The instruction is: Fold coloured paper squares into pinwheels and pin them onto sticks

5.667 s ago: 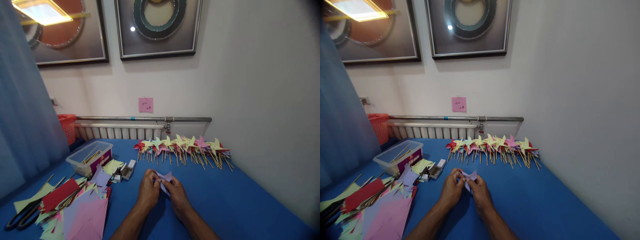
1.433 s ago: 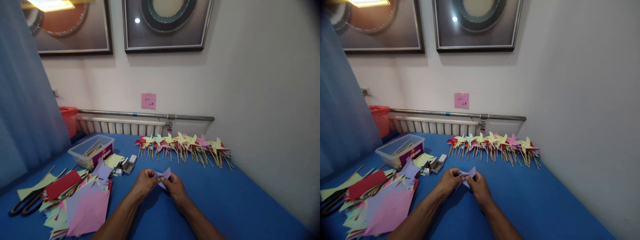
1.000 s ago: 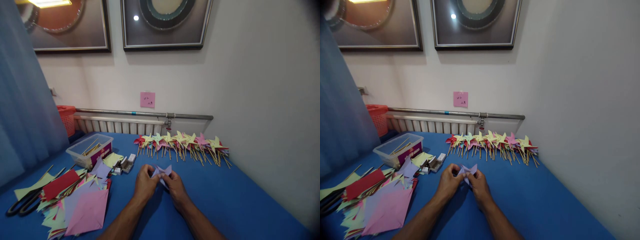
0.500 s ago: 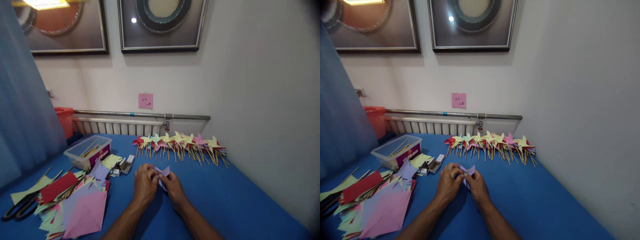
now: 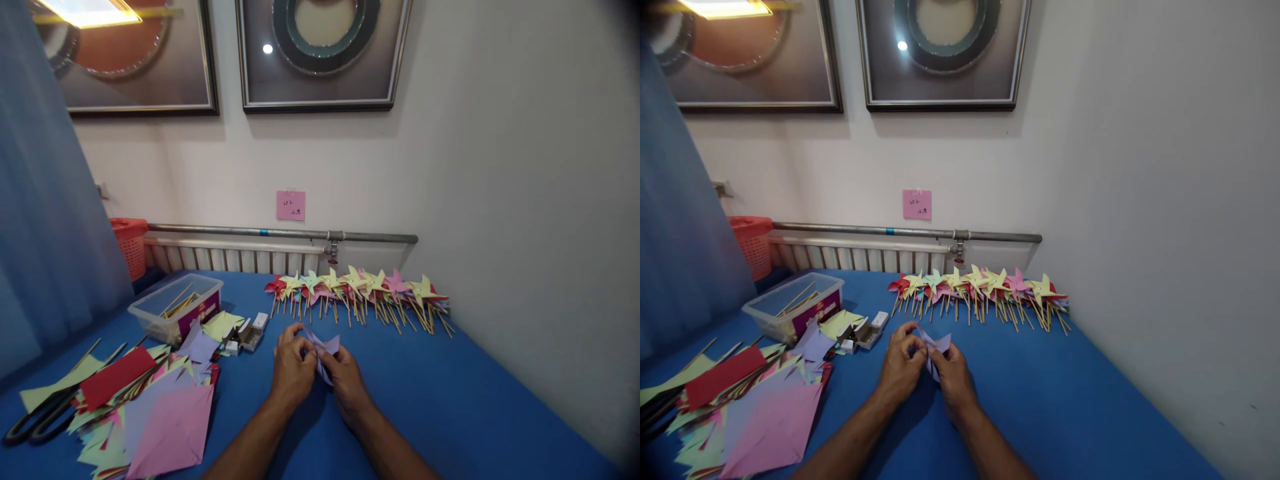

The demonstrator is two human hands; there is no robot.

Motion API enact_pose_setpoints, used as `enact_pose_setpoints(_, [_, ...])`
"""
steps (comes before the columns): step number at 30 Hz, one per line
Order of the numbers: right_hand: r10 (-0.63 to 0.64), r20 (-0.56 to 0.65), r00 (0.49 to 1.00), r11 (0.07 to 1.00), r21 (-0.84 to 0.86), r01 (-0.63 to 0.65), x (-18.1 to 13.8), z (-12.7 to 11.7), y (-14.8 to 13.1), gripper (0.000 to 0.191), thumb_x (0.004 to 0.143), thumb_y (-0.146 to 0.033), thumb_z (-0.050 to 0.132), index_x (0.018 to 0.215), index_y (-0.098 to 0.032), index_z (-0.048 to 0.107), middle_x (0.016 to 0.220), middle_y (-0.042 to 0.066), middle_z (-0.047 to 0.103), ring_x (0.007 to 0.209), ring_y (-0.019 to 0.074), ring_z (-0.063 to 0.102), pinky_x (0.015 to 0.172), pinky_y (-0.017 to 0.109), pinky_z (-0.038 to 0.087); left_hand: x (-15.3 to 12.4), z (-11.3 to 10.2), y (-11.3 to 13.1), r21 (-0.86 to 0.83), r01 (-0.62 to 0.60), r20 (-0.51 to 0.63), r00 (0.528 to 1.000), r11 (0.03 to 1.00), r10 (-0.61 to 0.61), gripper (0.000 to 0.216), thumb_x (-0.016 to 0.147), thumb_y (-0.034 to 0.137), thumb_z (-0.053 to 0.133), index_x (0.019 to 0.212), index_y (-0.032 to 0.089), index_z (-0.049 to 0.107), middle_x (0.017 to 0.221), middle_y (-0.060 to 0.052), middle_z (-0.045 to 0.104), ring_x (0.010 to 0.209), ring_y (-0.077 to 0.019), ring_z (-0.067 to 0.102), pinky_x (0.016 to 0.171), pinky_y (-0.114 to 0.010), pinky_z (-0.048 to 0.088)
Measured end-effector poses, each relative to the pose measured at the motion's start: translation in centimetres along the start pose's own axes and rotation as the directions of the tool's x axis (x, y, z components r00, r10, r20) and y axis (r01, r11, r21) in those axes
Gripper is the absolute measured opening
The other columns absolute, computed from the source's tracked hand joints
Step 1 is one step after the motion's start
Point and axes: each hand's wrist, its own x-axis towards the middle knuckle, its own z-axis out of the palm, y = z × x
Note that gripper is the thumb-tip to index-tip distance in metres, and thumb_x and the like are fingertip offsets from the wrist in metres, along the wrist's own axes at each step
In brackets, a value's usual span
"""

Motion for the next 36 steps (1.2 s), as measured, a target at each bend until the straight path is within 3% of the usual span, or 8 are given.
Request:
enact_pose_setpoints(9, [0.058,0.028,0.998,0.993,0.104,-0.061,-1.0,1.0,-1.7,0.036,0.065,-0.040,0.088,0.091,-0.020,0.073,0.085,0.003,0.076,0.081,0.0221,0.069,0.077,0.032,0.050,0.8,-0.3,-1.1,-0.225,-0.005,0.087,0.996,0.974,0.025,0.013,0.076,0.009,0.061,0.067,0.018,0.065,0.144,-0.011,0.054,0.131,-0.0263,0.053,0.111,-0.044,0.040])
enact_pose_setpoints(25, [0.067,0.020,0.998,0.993,0.095,-0.068,-0.8,0.7,-1.3,0.038,0.062,-0.041,0.089,0.087,-0.019,0.072,0.080,0.002,0.074,0.076,0.0205,0.066,0.075,0.031,0.049,0.7,-0.3,-0.7,-0.055,-0.009,0.080,0.997,0.998,0.014,0.015,0.077,0.009,0.058,0.068,0.019,0.063,0.139,-0.010,0.059,0.127,-0.0272,0.054,0.110,-0.047,0.039])
enact_pose_setpoints(36, [0.043,0.027,0.999,0.998,0.035,-0.044,-0.5,0.3,-0.8,0.042,0.063,-0.046,0.088,0.089,-0.019,0.070,0.074,0.000,0.071,0.068,0.0184,0.062,0.068,0.029,0.046,0.6,-0.3,-1.0,-0.155,-0.002,0.076,0.997,0.988,0.014,0.014,0.078,0.008,0.057,0.071,0.019,0.063,0.128,-0.008,0.063,0.120,-0.0222,0.060,0.106,-0.039,0.043])
